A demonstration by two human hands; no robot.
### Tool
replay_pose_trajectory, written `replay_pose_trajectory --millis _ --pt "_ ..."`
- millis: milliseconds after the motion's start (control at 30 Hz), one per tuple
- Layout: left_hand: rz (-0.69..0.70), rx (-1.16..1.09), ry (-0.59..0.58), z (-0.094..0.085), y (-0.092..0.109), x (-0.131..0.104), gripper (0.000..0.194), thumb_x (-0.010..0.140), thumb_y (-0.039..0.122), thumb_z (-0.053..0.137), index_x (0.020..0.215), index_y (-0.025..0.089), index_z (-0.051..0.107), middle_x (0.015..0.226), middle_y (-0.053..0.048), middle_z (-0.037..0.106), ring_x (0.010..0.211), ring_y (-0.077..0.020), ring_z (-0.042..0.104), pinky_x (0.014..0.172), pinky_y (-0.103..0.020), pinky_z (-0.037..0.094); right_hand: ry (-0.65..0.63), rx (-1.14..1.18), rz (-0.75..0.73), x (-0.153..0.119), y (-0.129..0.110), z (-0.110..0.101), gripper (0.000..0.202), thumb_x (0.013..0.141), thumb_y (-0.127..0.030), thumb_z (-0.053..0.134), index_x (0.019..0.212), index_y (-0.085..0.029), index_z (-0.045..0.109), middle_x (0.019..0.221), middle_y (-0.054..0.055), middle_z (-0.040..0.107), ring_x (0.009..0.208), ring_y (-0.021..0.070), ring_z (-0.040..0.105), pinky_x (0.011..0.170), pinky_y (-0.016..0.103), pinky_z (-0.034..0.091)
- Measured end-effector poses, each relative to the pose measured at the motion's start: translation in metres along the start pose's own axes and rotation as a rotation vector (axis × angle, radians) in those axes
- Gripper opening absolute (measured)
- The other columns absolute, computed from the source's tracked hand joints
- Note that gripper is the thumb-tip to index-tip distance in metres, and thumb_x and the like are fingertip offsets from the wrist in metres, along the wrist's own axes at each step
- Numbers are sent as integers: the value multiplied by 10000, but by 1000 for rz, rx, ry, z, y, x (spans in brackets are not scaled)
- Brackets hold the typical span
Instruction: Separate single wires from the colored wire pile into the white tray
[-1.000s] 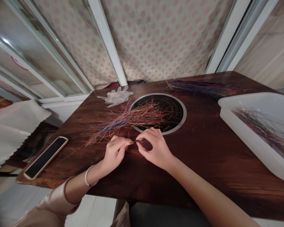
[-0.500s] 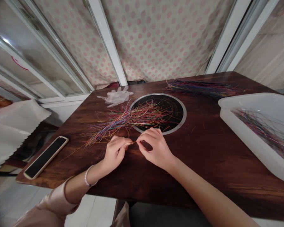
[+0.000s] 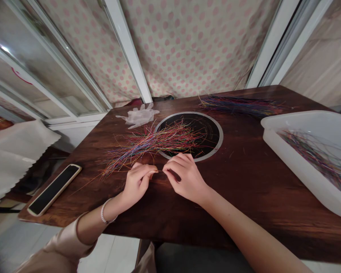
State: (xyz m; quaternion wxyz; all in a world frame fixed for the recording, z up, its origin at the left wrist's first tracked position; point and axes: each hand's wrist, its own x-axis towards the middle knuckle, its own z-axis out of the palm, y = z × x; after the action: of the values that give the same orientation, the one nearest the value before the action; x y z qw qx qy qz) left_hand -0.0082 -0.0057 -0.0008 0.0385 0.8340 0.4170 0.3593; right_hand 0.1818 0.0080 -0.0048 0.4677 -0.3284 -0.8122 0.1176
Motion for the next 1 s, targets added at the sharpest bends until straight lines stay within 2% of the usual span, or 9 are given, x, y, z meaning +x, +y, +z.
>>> replay_pose_trajectory --millis 300,467,733,833,1000 --pt "15 16 13 -1 -1 1 284 940 181 390 797 177 635 677 2 684 559 -113 576 656 -275 368 64 -27 -21 -2 3 2 67 820 -222 645 885 -228 629 800 4 685 770 168 601 724 320 386" --pt "33 2 2 1 0 0 276 941 165 397 798 175 633 719 7 701 583 -107 593 656 -276 364 62 -10 -40 -2 3 2 38 823 -194 648 822 -230 637 764 -12 684 742 155 598 723 320 383" --pt "14 28 6 0 2 0 242 948 203 406 881 172 636 674 -7 673 613 -136 575 689 -300 378 116 14 72 -1 2 1 120 846 -174 597 754 -234 642 743 -9 678 714 157 597 719 334 388" --pt "6 32 17 1 1 0 233 946 188 406 862 172 623 629 6 641 597 -136 555 684 -299 378 109 8 84 -1 2 1 120 848 -167 584 757 -229 632 751 -3 676 724 163 595 722 340 385" --pt "40 33 2 1 0 0 237 944 170 406 833 171 615 642 7 648 590 -131 543 670 -296 367 54 8 51 -1 1 1 84 808 -178 641 873 -232 639 827 6 687 786 176 601 741 338 382"
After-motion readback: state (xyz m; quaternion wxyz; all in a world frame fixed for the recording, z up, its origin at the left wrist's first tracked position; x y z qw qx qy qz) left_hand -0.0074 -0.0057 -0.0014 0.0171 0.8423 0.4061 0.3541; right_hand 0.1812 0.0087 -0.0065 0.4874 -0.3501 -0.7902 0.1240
